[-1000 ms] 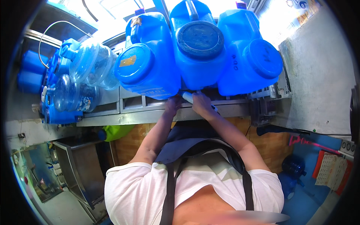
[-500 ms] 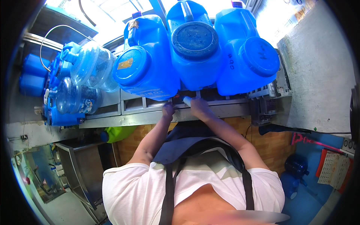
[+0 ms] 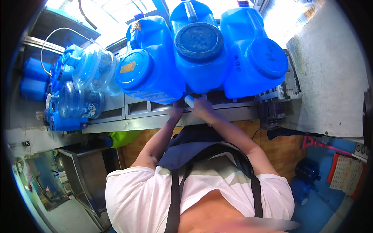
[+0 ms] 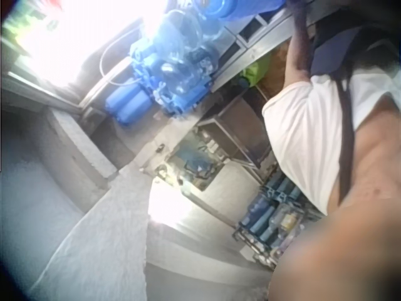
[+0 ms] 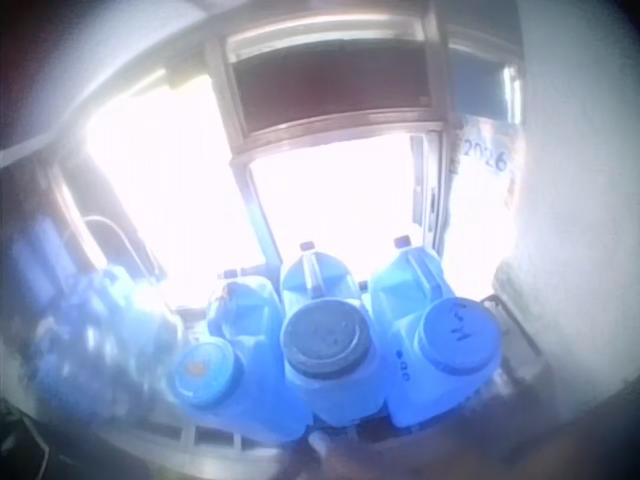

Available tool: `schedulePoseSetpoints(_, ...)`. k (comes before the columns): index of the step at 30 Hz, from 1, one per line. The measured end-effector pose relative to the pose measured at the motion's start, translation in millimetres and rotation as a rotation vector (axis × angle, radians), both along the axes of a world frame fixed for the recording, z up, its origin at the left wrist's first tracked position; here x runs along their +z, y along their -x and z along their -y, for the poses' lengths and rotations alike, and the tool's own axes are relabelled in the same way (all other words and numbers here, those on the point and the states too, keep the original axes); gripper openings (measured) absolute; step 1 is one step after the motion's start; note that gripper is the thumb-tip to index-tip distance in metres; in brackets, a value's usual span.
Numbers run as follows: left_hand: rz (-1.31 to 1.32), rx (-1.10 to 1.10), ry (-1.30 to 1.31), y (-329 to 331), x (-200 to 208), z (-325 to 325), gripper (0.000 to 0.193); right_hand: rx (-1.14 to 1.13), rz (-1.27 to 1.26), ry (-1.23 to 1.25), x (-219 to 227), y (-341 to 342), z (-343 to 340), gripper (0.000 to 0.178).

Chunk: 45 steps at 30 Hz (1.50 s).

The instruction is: The person washes a plastic container lid under running water, then places it on a shelf with other containers. They then retrieve a small purple seal and apply it to the neck of a blue water jug, repeating this process for several jugs.

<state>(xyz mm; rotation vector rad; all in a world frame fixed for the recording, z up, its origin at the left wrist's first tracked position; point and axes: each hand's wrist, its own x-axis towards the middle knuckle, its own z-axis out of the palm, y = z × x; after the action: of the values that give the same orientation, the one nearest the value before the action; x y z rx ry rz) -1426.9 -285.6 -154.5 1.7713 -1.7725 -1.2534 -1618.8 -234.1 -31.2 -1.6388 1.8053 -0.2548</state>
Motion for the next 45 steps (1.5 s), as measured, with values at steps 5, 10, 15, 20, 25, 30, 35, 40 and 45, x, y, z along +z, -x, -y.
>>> schedulePoseSetpoints(5,-0.464,0.451,-0.312,-13,4,-5,0.048,0.095,0.056,-0.040,0,-10,-11,0.033)
schedulePoseSetpoints(10,-0.260,0.260,-0.189,-3,-18,6,0.043,-0.034,0.001,-0.037,-9,9,-13,0.035)
schedulePoseSetpoints(15,0.142,0.014,0.033,12,-32,7,0.052,-0.022,0.012,-0.018,-15,17,-5,0.037)
schedulePoseSetpoints(20,0.059,0.010,0.074,-9,-32,-5,0.051,-0.046,0.085,-0.023,-10,2,-5,0.038)
schedulePoseSetpoints(25,-0.410,0.367,-0.439,-33,-12,-10,0.051,0.039,0.045,-0.036,-12,-17,-11,0.038)
schedulePoseSetpoints(30,-0.694,0.572,-0.633,-13,23,1,0.046,-0.019,-0.067,0.007,-22,3,-9,0.033)
schedulePoseSetpoints(35,-1.370,0.408,-0.542,35,10,19,0.044,-0.002,-0.109,0.159,-14,11,-7,0.031)
schedulePoseSetpoints(40,-1.688,0.712,-0.464,47,-25,33,0.040,0.030,-0.166,0.047,5,17,-14,0.040)
schedulePoseSetpoints(45,-1.776,0.649,-0.475,40,-42,35,0.035,0.016,-0.160,0.029,11,16,-12,0.048)
